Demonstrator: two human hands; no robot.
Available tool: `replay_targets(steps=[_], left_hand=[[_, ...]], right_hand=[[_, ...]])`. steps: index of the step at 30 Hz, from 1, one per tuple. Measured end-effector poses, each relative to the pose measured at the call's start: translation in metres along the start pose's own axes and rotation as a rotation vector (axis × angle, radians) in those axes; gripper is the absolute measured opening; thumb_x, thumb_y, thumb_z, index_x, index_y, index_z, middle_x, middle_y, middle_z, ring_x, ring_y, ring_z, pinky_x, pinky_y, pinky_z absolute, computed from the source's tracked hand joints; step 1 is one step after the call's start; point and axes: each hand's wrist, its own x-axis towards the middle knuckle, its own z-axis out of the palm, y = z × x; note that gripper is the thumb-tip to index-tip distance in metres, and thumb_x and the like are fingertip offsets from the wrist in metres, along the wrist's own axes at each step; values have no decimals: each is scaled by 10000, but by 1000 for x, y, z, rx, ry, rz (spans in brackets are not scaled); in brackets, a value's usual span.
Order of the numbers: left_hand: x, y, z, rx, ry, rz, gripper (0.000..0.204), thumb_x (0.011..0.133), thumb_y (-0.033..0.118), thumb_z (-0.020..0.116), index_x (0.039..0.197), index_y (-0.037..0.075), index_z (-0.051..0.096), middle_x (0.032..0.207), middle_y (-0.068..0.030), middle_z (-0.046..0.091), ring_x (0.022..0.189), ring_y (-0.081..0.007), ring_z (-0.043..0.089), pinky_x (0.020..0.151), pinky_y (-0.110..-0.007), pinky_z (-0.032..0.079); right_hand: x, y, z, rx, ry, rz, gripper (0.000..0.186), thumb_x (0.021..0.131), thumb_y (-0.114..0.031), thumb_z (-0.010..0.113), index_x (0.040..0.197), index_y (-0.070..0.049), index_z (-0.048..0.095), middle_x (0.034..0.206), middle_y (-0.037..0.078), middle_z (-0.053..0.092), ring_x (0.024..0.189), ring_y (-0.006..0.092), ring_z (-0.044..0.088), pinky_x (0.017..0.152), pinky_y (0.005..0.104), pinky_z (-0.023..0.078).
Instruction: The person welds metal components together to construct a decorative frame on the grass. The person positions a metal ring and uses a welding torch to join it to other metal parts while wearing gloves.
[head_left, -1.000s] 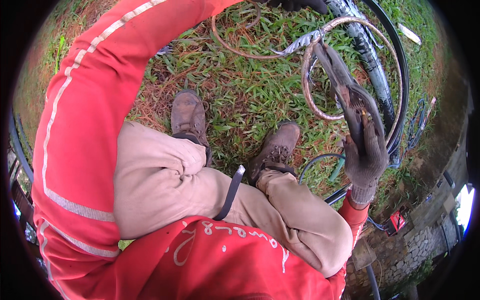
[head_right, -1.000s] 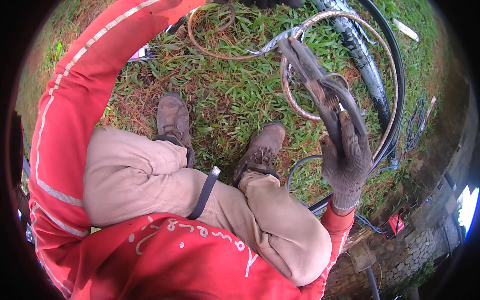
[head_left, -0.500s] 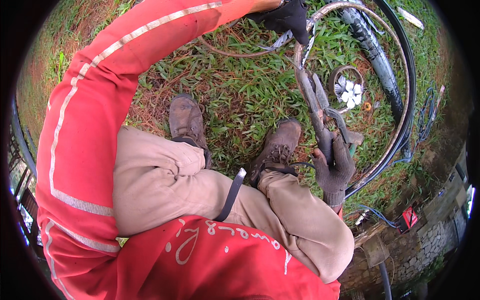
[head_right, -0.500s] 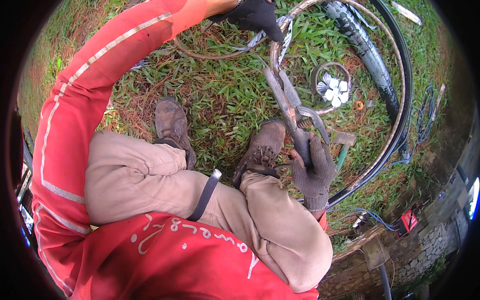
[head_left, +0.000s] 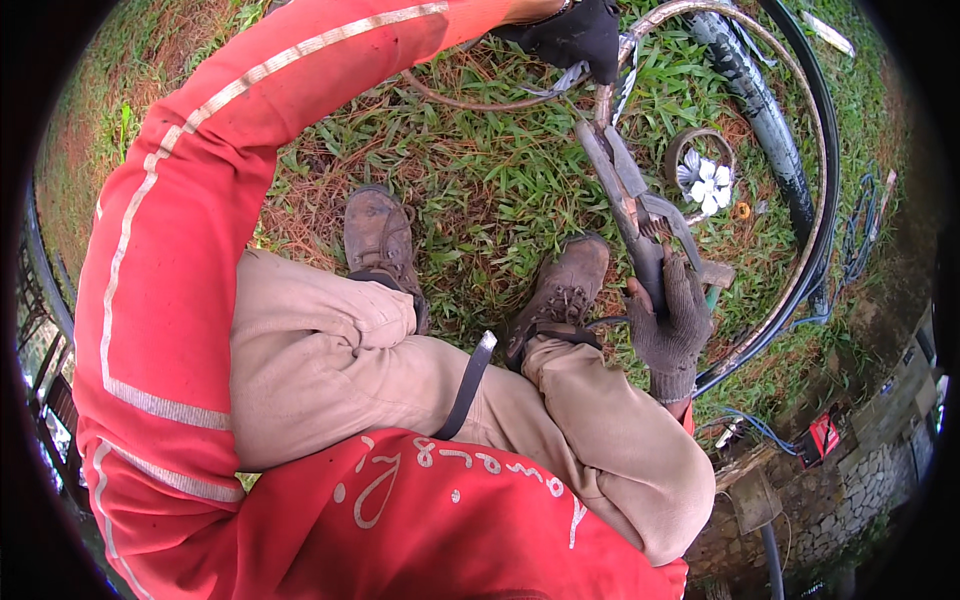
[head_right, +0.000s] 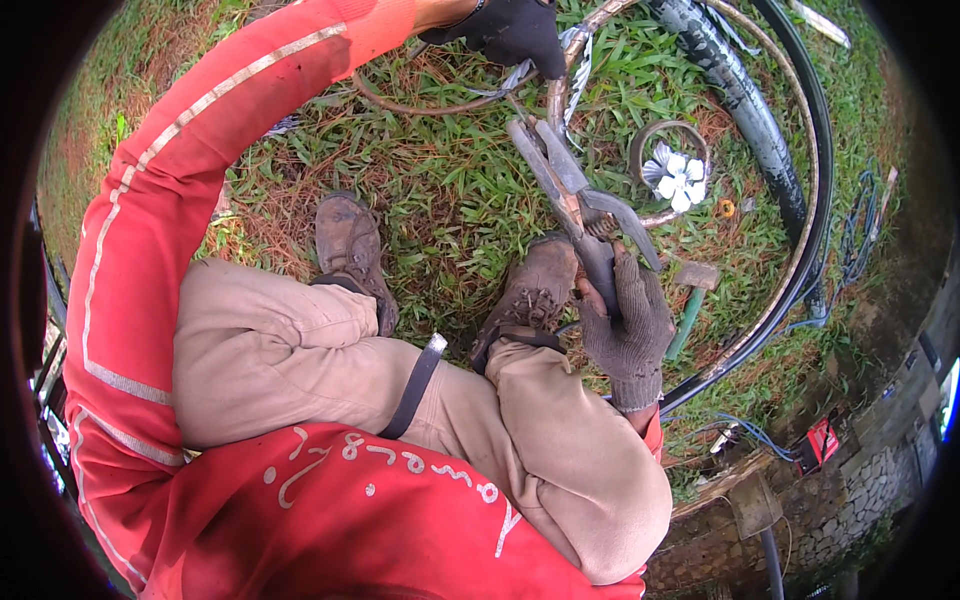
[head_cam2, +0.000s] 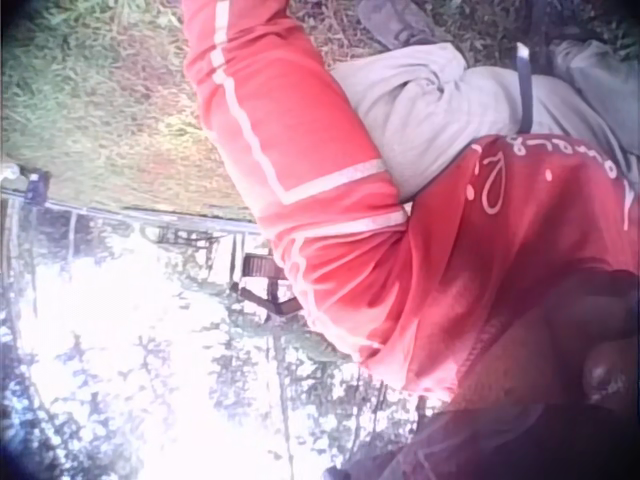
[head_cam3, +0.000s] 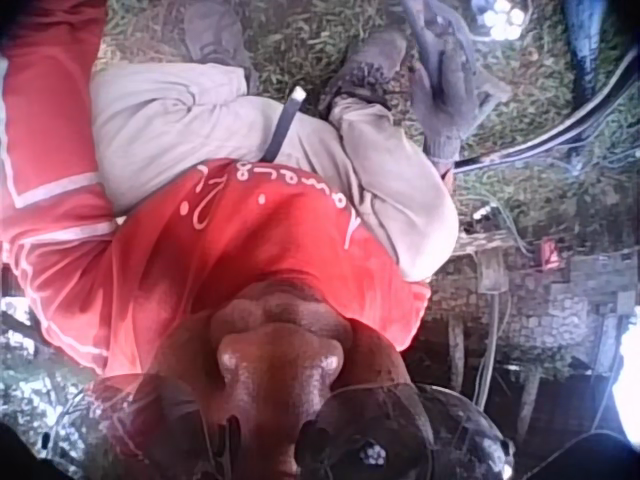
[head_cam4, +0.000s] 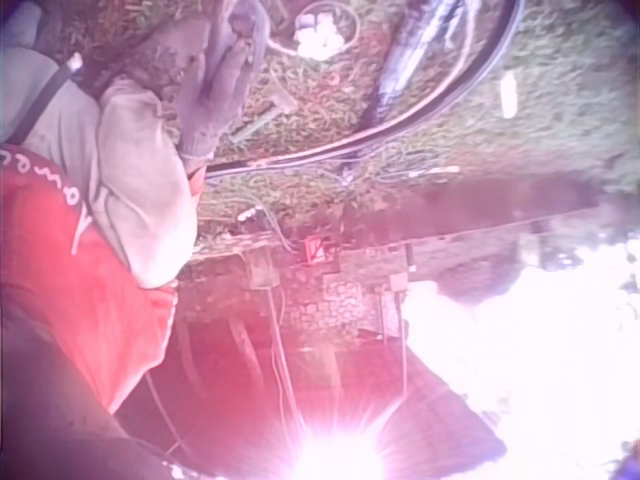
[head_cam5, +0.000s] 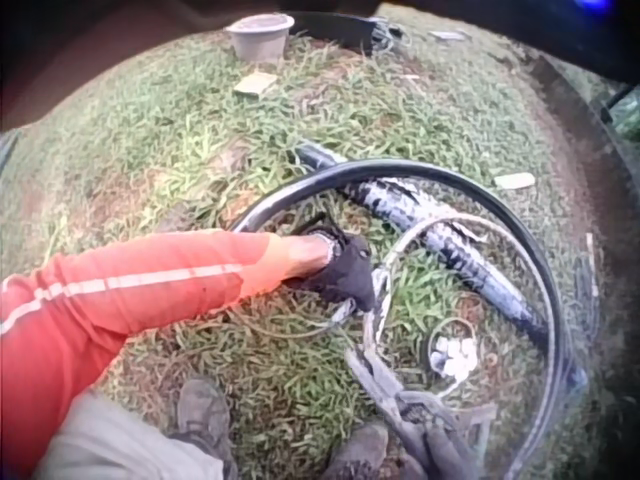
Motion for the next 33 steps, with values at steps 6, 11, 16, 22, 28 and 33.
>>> replay_targets(steps=[6, 11, 16, 22, 28, 33], left_hand=[[40, -25, 20, 227, 13, 81, 508, 907, 535, 707, 987, 56, 858, 905, -159, 818, 819, -325, 758, 791, -494, 579], [23, -12, 10, 71, -71, 29, 515, 918, 532, 696, 1018, 54, 857, 941, -181, 820, 850, -360, 759, 823, -520, 574], [43, -28, 22, 187, -8, 72, 523, 928, 532, 695, 1035, 44, 852, 966, -187, 821, 849, -364, 759, 809, -525, 576], [27, -11, 11, 127, -33, 26, 510, 922, 500, 709, 1098, 40, 844, 1016, -195, 824, 910, -359, 767, 864, -534, 582], [24, -20, 13, 62, -18, 11, 509, 922, 492, 709, 1110, 38, 841, 1034, -199, 822, 920, -361, 765, 867, -535, 580], [27, -26, 11, 16, -3, 17, 508, 922, 485, 710, 1120, 36, 839, 1049, -202, 821, 927, -362, 764, 869, -536, 579]], right_hand=[[13, -10, 5, -1, -17, -43, 585, 881, -110, 906, 1424, -3, 718, 1141, 230, 770, 953, 363, 805, 805, 421, 631], [9, -3, 6, -10, -5, -49, 601, 875, -108, 907, 1436, -11, 715, 1128, 211, 773, 933, 351, 799, 802, 413, 629], [14, -6, 8, 2, -17, -83, 619, 862, -104, 909, 1441, -13, 710, 1113, 214, 771, 924, 345, 798, 789, 404, 625], [12, -4, 6, -31, -27, -39, 625, 861, -114, 913, 1445, -19, 711, 1087, 211, 766, 891, 349, 792, 774, 410, 622], [15, -6, 10, -41, -43, -23, 611, 876, -169, 916, 1434, -18, 720, 1084, 202, 772, 894, 360, 790, 794, 431, 624], [14, -5, 8, -52, -73, -6, 625, 889, -161, 907, 1461, -10, 705, 1187, 218, 785, 1019, 361, 800, 882, 429, 627]])
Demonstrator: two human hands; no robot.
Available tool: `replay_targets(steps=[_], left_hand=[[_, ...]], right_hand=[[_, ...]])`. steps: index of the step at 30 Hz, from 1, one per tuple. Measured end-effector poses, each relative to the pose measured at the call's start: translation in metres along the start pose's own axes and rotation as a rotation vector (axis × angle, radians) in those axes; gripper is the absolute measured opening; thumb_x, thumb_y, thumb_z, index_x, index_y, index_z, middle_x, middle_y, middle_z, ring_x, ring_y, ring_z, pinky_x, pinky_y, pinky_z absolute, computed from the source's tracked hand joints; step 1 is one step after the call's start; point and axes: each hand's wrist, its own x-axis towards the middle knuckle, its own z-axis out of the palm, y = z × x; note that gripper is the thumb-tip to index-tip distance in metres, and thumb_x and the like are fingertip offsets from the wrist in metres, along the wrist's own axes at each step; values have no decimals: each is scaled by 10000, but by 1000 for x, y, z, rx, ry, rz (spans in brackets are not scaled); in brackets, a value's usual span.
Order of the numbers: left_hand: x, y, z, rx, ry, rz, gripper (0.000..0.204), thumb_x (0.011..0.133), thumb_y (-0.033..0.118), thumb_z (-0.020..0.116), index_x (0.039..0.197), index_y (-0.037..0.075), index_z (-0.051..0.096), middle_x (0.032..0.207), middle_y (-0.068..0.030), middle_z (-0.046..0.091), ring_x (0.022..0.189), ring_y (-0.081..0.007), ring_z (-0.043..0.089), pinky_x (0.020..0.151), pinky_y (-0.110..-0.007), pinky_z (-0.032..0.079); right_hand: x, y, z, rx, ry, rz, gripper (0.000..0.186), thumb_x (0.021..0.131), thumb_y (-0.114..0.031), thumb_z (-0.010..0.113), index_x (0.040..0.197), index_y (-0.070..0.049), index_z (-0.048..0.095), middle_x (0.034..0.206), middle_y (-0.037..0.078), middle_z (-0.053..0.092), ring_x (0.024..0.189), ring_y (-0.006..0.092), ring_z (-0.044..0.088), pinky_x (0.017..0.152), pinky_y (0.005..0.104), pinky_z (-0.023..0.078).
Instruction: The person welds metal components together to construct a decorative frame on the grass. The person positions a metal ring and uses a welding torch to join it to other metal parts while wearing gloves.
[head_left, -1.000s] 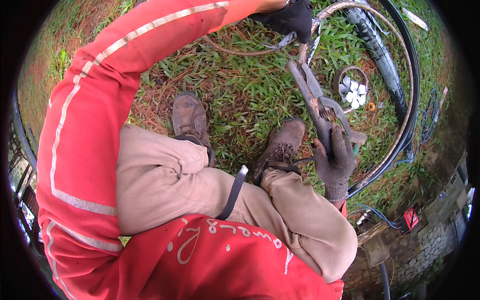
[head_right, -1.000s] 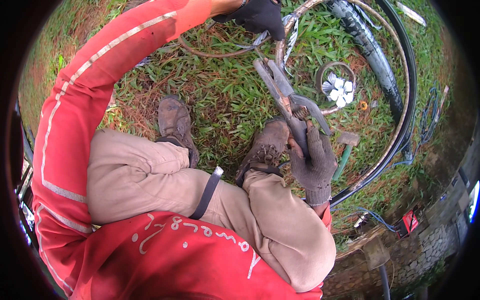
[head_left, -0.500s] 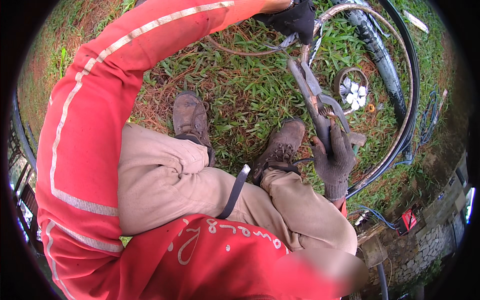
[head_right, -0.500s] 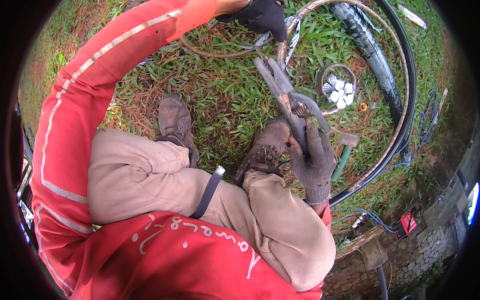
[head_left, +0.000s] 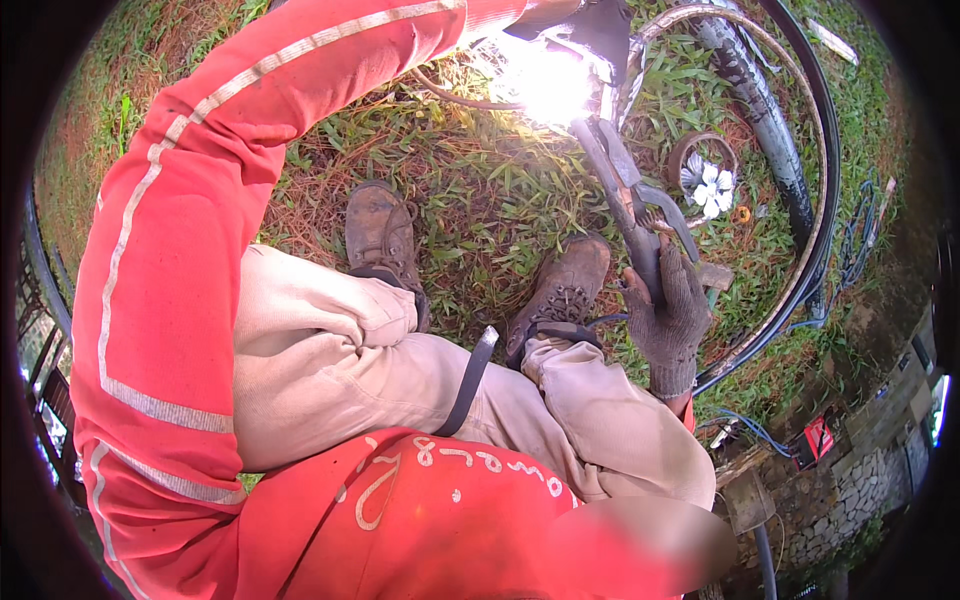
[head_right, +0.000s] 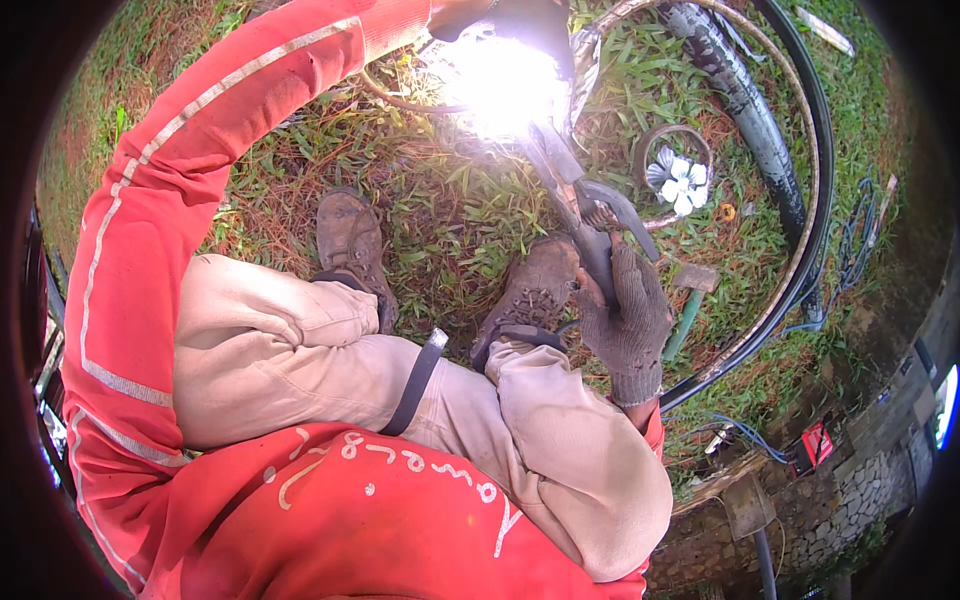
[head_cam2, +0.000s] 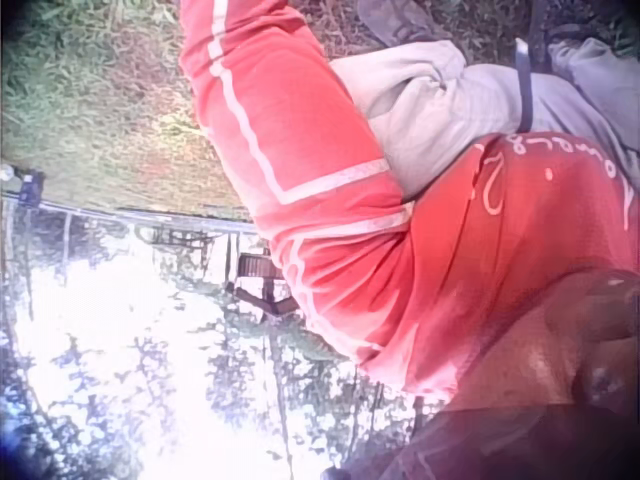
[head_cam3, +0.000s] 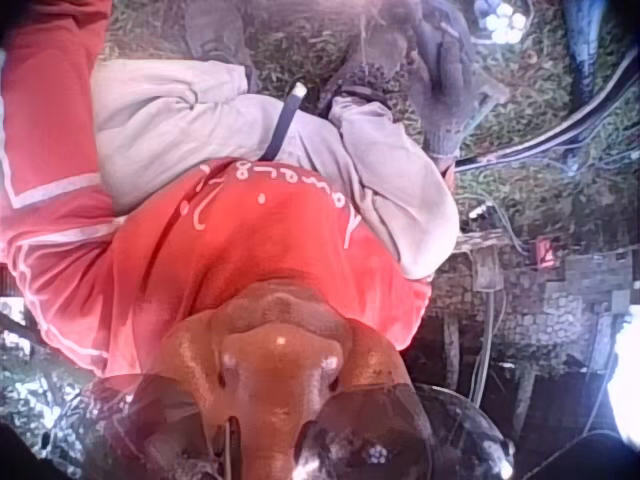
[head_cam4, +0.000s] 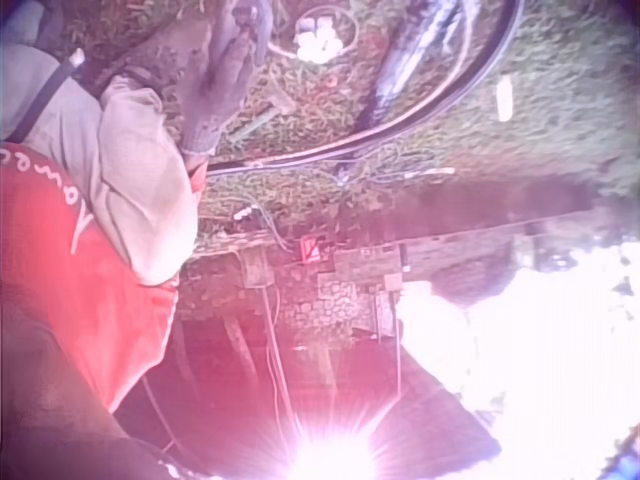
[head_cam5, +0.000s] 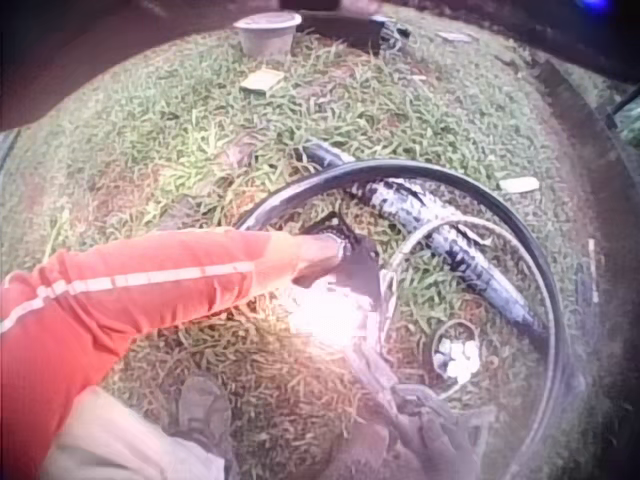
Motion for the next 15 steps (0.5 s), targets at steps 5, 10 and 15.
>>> replay_targets(steps=[5, 10, 15], left_hand=[[-1, -2, 2, -19, 10, -3, 507, 922, 479, 710, 1129, 34, 837, 1064, -206, 820, 935, -364, 762, 872, -537, 577], [6, -7, 2, 3, 14, 19, 507, 922, 472, 710, 1139, 31, 835, 1078, -209, 819, 943, -365, 761, 874, -537, 576], [25, -11, 13, 72, 16, 98, 507, 922, 466, 711, 1149, 29, 833, 1093, -212, 818, 950, -366, 760, 876, -538, 575]], right_hand=[[3, -1, 4, -3, 38, -25, 599, 886, -177, 905, 1437, -28, 722, 1140, 211, 782, 980, 378, 800, 843, 440, 630], [0, 1, 2, 18, 47, -26, 606, 880, -153, 900, 1443, -23, 718, 1134, 215, 778, 962, 377, 796, 832, 427, 628], [-1, 9, 2, 149, 134, -128, 613, 871, -111, 895, 1444, 6, 713, 1144, 216, 783, 969, 331, 805, 847, 411, 629]])
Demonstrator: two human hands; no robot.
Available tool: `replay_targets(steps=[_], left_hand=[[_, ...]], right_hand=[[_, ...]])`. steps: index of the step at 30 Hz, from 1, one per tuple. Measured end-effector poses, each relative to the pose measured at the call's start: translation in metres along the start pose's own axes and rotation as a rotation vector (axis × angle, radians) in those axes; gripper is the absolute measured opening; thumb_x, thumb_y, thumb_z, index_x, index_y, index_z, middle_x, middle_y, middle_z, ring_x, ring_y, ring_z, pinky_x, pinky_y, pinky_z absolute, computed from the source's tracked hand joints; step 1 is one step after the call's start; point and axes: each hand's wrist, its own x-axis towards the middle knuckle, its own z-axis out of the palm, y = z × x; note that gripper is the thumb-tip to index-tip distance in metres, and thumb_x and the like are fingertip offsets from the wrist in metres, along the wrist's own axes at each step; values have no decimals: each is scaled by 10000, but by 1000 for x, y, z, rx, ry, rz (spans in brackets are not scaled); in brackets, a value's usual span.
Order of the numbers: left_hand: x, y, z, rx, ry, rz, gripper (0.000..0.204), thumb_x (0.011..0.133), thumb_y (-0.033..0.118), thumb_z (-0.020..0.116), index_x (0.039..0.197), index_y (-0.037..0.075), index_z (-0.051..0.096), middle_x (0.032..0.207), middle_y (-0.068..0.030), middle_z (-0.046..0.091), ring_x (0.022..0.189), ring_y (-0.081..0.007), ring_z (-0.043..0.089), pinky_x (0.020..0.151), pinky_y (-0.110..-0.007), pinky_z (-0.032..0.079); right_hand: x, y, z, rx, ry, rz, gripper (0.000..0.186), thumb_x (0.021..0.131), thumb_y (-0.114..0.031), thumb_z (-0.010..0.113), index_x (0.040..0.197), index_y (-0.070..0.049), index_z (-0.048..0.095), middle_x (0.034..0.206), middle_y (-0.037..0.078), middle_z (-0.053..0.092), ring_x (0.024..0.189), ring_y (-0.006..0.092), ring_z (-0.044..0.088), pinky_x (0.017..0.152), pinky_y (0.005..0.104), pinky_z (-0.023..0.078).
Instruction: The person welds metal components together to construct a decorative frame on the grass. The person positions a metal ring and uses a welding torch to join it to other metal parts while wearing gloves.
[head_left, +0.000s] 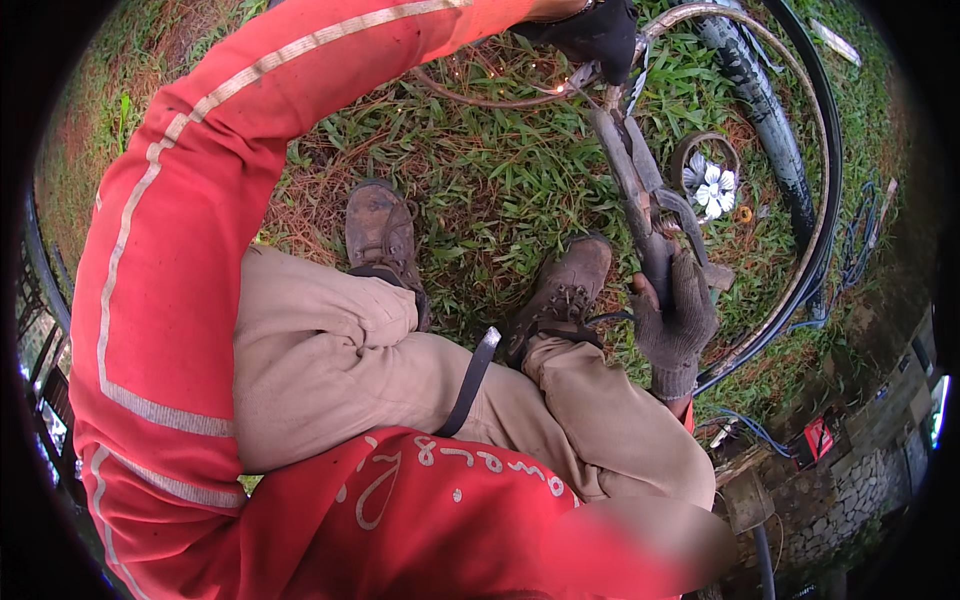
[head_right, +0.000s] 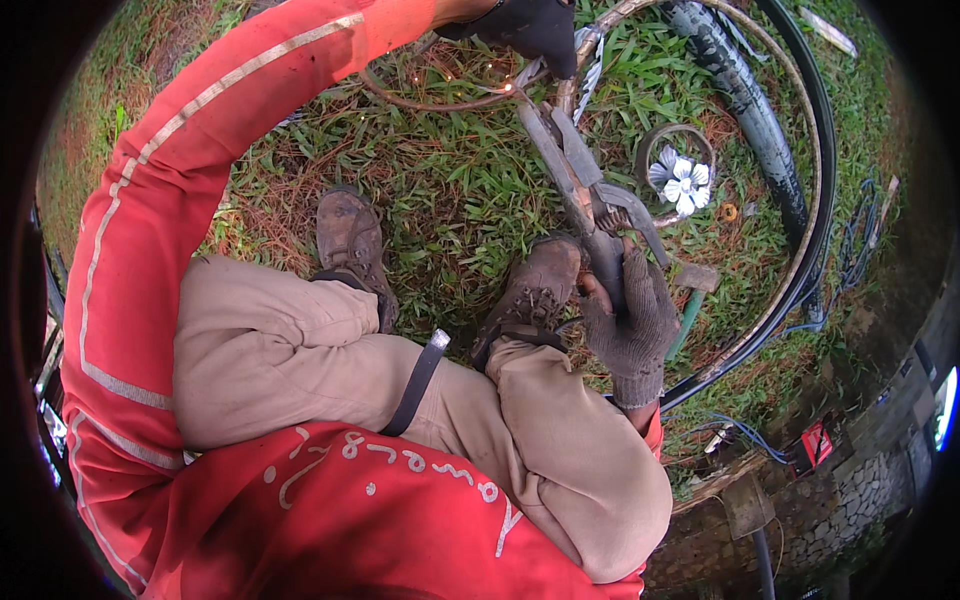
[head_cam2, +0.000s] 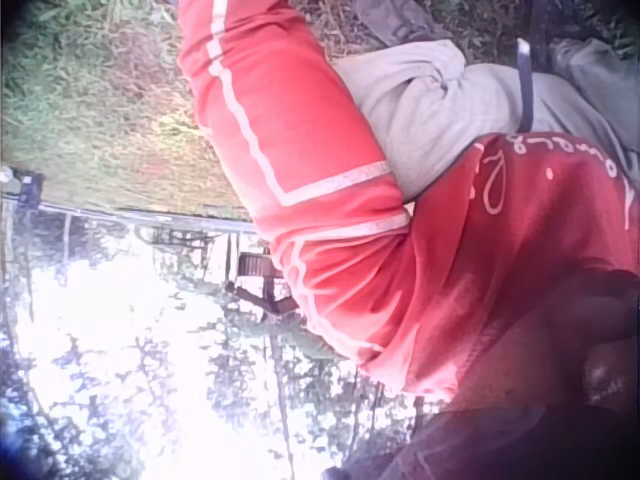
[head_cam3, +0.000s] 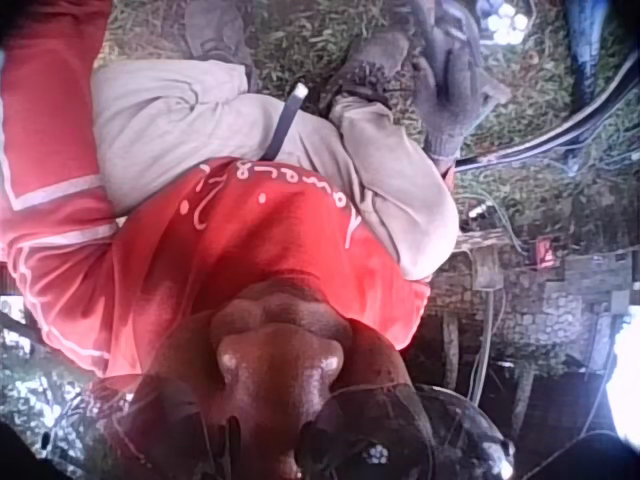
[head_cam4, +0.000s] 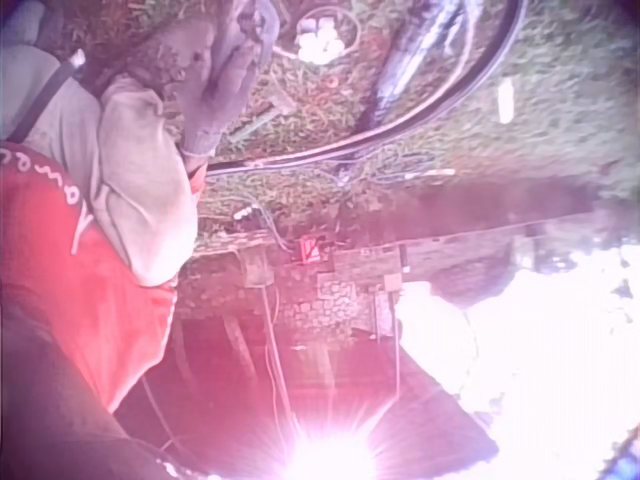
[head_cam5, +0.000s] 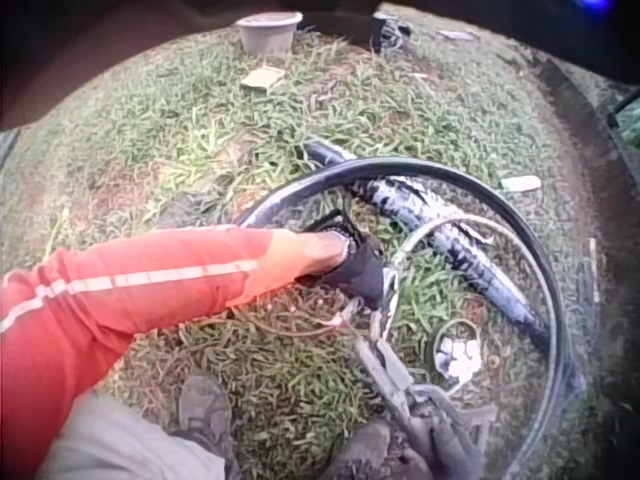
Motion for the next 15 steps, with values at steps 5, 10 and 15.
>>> replay_targets(steps=[5, 10, 15], left_hand=[[6, 7, 5, 19, 1, 15, 507, 922, 459, 711, 1159, 27, 830, 1108, -215, 817, 958, -368, 758, 879, -539, 573], [5, 5, 7, -156, -25, -32, 479, 912, 437, 714, 1156, 42, 832, 1104, -215, 817, 950, -381, 750, 874, -549, 559], [22, -5, 6, 165, -67, 65, 478, 918, 455, 699, 1156, 66, 840, 1095, -203, 821, 958, -383, 759, 871, -549, 559]], right_hand=[[-4, -1, 1, -61, -54, 101, 618, 866, -114, 913, 1439, 6, 716, 1134, 208, 786, 963, 314, 806, 836, 392, 629], [-4, -1, 1, -51, -66, 123, 623, 862, -124, 928, 1434, 7, 719, 1121, 202, 785, 945, 309, 805, 823, 387, 627], [2, -4, 4, -61, -71, 92, 617, 867, -138, 926, 1431, 5, 721, 1100, 200, 784, 922, 313, 801, 811, 389, 624]])
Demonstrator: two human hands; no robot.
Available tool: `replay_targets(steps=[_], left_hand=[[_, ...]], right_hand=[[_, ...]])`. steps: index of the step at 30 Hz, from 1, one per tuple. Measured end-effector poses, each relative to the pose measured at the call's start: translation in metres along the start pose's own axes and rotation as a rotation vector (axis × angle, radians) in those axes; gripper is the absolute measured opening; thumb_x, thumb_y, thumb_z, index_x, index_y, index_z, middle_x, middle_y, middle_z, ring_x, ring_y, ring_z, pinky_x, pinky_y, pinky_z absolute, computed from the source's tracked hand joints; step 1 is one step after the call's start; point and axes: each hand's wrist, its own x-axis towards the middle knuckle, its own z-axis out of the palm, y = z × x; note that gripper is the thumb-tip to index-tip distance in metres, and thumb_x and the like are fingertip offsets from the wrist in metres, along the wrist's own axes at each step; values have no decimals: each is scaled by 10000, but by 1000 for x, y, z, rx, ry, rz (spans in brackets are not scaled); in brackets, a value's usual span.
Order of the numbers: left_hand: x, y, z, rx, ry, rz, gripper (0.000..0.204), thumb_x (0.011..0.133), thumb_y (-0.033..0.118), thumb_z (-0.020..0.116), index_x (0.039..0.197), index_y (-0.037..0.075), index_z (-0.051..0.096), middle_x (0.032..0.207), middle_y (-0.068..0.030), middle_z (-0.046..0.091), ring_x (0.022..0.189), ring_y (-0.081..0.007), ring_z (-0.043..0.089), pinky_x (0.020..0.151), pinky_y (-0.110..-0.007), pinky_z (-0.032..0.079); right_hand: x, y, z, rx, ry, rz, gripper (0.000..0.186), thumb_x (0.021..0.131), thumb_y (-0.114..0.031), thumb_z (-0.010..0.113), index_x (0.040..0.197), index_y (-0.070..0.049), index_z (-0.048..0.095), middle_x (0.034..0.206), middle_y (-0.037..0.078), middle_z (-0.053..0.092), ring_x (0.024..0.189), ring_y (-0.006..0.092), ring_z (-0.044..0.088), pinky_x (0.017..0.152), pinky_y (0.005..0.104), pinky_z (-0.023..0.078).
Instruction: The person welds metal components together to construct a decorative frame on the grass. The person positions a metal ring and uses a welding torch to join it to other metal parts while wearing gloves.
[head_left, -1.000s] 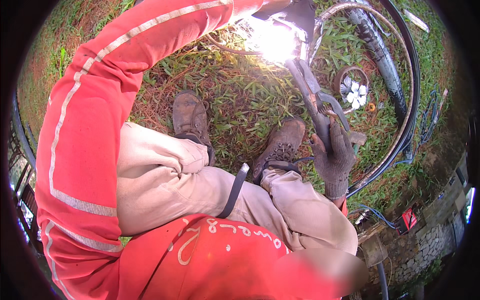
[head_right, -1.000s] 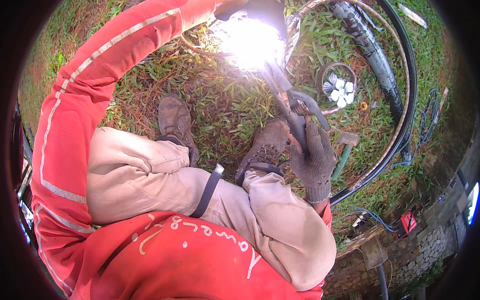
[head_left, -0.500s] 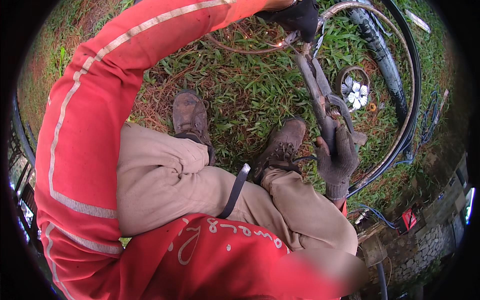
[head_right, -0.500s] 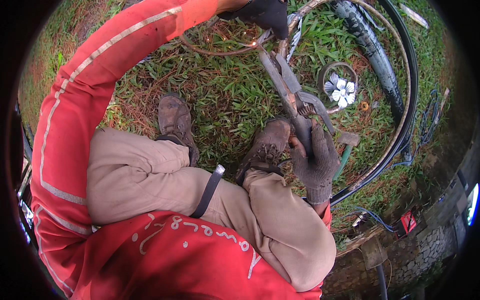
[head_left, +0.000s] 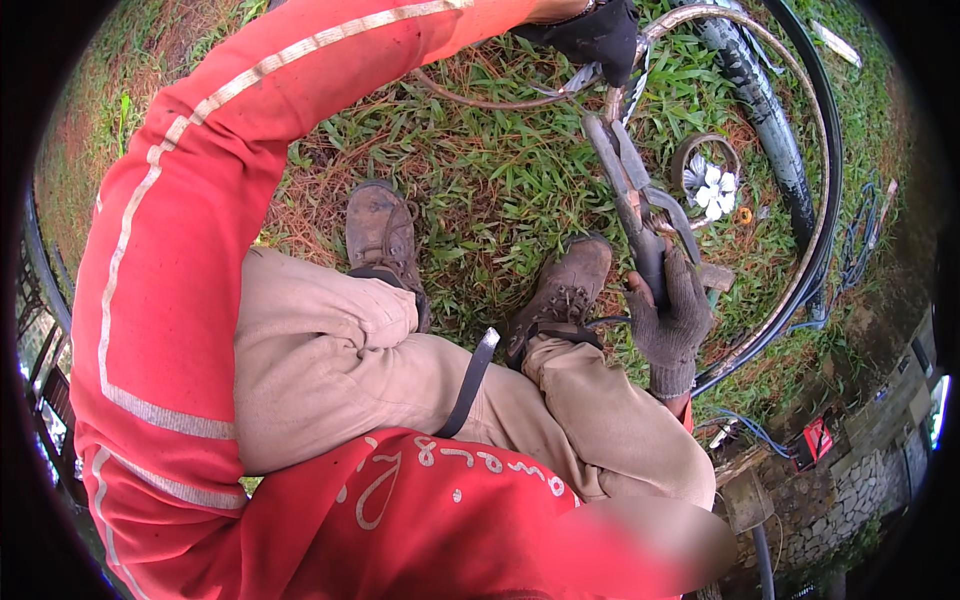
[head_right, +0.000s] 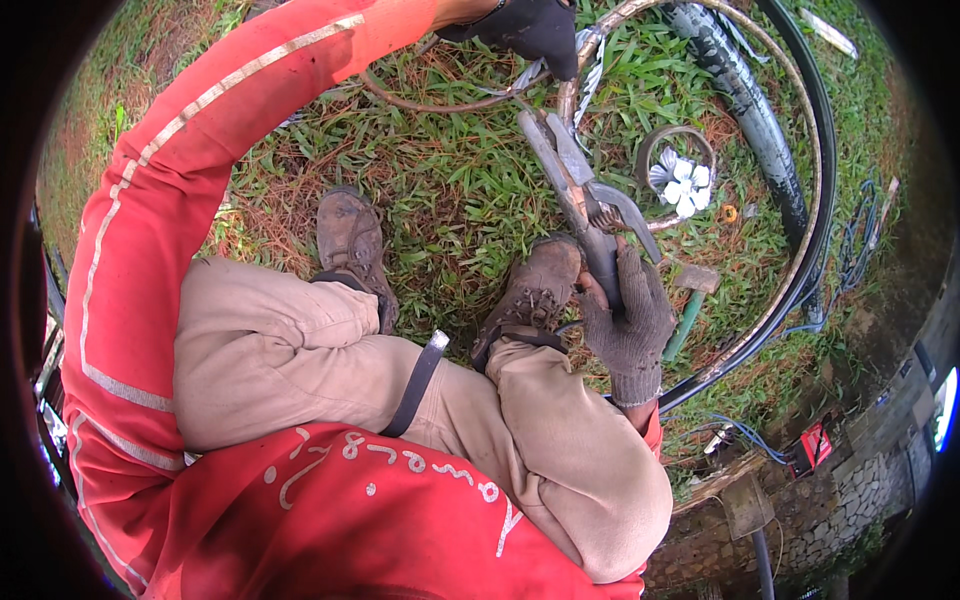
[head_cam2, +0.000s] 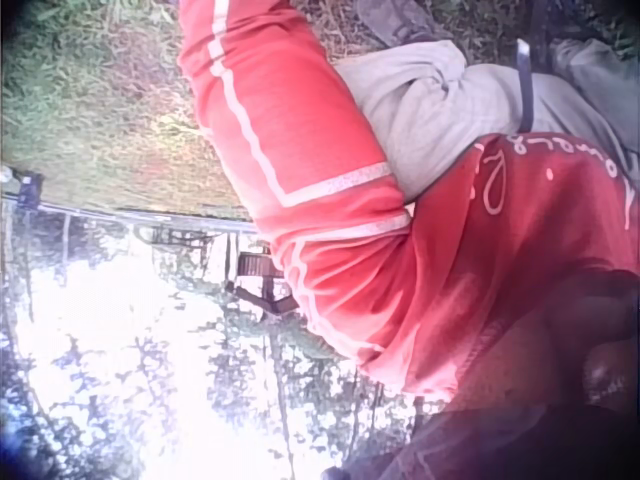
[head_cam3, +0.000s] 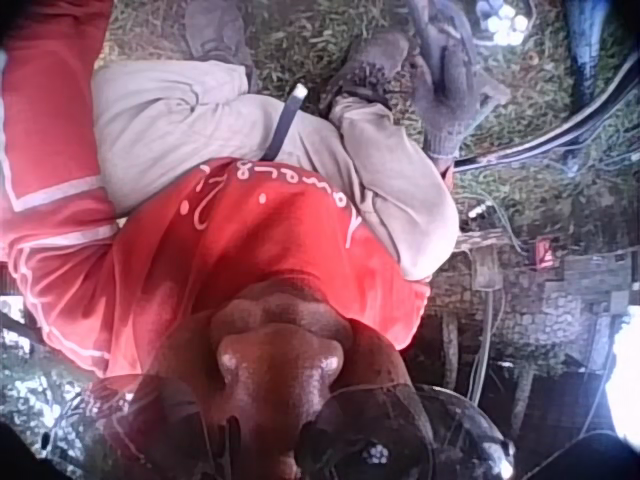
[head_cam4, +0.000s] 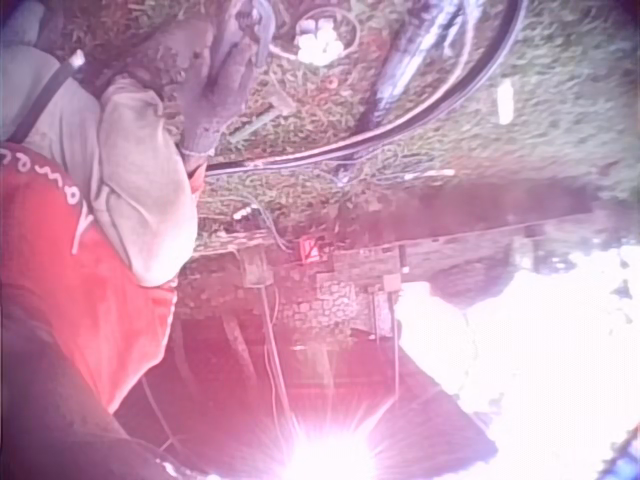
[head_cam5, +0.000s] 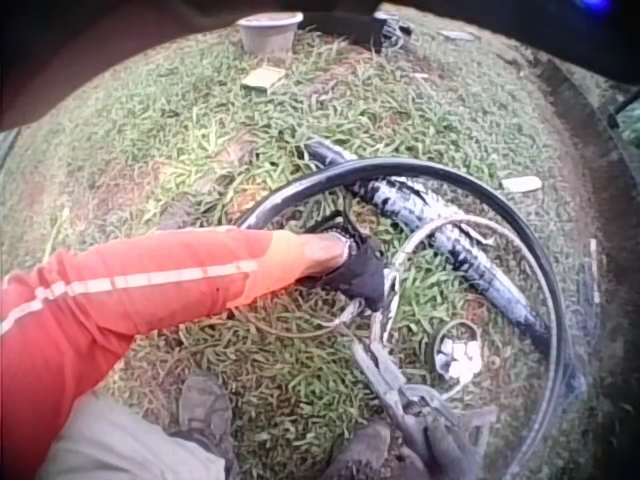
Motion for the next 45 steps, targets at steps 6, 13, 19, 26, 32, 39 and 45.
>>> replay_targets(steps=[6, 13, 19, 26, 32, 39, 45], left_hand=[[-9, 10, -8, -50, 19, -6, 478, 909, 456, 700, 1145, 66, 844, 1086, -205, 822, 950, -383, 762, 864, -541, 566], [-15, 12, -10, -93, 25, -20, 479, 896, 457, 701, 1130, 66, 849, 1073, -207, 823, 940, -382, 766, 855, -530, 576], [-7, 3, -6, 5, 76, 19, 480, 885, 459, 702, 1117, 66, 853, 1062, -209, 824, 932, -381, 769, 847, -521, 584], [-40, 22, -21, -245, 42, -164, 515, 900, 487, 718, 1061, 14, 843, 1003, -188, 821, 905, -331, 755, 827, -501, 586], [-25, 11, 4, -375, 69, -148, 502, 940, 507, 786, 1069, 23, 817, 921, -129, 762, 762, -260, 671, 662, -437, 540], [-44, 32, -10, -581, 209, -234, 452, 830, 461, 926, 641, 96, 736, 583, -6, 621, 480, -131, 502, 466, -332, 404], [-39, 22, 0, -528, 231, -294, 503, 855, 497, 926, 603, 110, 726, 579, 0, 618, 489, -121, 491, 470, -337, 395]], right_hand=[[-2, 0, -3, -37, -22, 13, 601, 870, -145, 922, 1413, 22, 726, 1103, 215, 787, 937, 328, 807, 826, 407, 629], [-1, 0, -2, -15, -12, 27, 581, 869, -124, 912, 1392, 49, 727, 1141, 243, 791, 990, 344, 817, 867, 408, 636], [-7, 3, -9, 64, 106, -58, 575, 851, -98, 918, 1375, 53, 735, 1176, 260, 796, 1037, 349, 820, 916, 408, 635], [-20, 4, -18, 99, 74, 75, 555, 881, -132, 907, 1375, 50, 735, 1162, 240, 803, 1011, 332, 823, 876, 406, 639], [-29, 11, -7, 164, -29, 102, 606, 845, -179, 942, 1406, -63, 746, 1102, 201, 796, 916, 356, 809, 817, 413, 637], [-23, 1, -12, 179, -76, 65, 598, 846, -182, 939, 1407, -93, 752, 1131, 201, 796, 989, 408, 797, 860, 456, 644], [-22, -4, -15, 159, -156, 163, 582, 866, -223, 932, 1407, -100, 753, 1161, 214, 794, 1047, 429, 797, 887, 470, 646]])
